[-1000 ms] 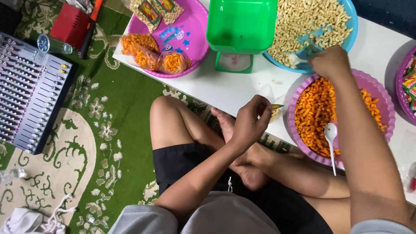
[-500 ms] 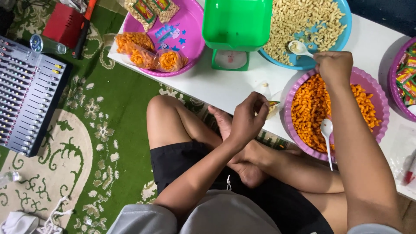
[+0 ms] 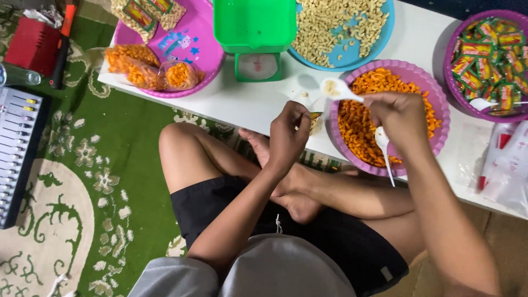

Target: Filling small plastic bags with puffed snacks using a spoon while sitting on the floor.

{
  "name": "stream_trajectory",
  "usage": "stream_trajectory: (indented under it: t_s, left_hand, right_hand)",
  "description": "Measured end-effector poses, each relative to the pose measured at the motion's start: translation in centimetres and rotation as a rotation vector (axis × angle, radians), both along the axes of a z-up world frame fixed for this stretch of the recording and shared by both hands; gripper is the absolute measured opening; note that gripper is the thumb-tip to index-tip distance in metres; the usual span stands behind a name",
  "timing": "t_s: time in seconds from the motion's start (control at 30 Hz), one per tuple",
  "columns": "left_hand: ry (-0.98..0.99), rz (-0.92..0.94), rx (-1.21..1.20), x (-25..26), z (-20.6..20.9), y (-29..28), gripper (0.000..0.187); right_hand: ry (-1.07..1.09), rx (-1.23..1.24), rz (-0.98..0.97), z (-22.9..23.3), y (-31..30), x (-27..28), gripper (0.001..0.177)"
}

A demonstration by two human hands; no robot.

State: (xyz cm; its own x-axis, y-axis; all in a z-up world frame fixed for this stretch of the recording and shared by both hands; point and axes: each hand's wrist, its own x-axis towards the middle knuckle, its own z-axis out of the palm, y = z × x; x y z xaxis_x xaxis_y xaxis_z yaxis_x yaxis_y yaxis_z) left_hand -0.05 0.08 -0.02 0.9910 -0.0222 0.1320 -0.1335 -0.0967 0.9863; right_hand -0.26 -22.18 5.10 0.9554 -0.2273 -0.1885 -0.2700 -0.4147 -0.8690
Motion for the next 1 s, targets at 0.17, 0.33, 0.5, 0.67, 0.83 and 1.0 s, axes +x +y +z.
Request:
stream_trajectory:
  t_s: [0.17,0.33,0.5,0.67,0.83,1.0]
  left_hand:
    - [0.118,0.036,-0.027,0.3,-0.8,0.1,0.002]
    - [0.127,0.063,-0.024,0.4,-1.3,0.5,0.004]
    - [0.122,0.054,-0.034,0.7,-1.3,0.4,0.003]
    - [0.131,0.05,-0.033,0.5,-1.4,0.3,0.003]
    - [0.127,0.059,-0.019,0.4,-1.3,0.6,0.004]
    - [0.144,0.019,-0.024,-0.1,-1.5,0.6,0.003]
  right_hand:
    - [-0.212,-0.099,-0.002,-1.8,3.0,-3.3,0.028]
    - [-0.565,-0.545,0.142,-2.0,5.3,-5.2,0.021]
    - [-0.652,-0.497,0.162,-2.4,5.5,-5.4,0.023]
    - [-0.614,-0.381,0.113,-3.2,4.5,-5.5,0.029]
    - [-0.516,-0.143,-0.037,-3.6,3.0,-3.0,0.029]
    - [-0.239,0.07,-0.176,-7.2,-0.3,3.1,0.026]
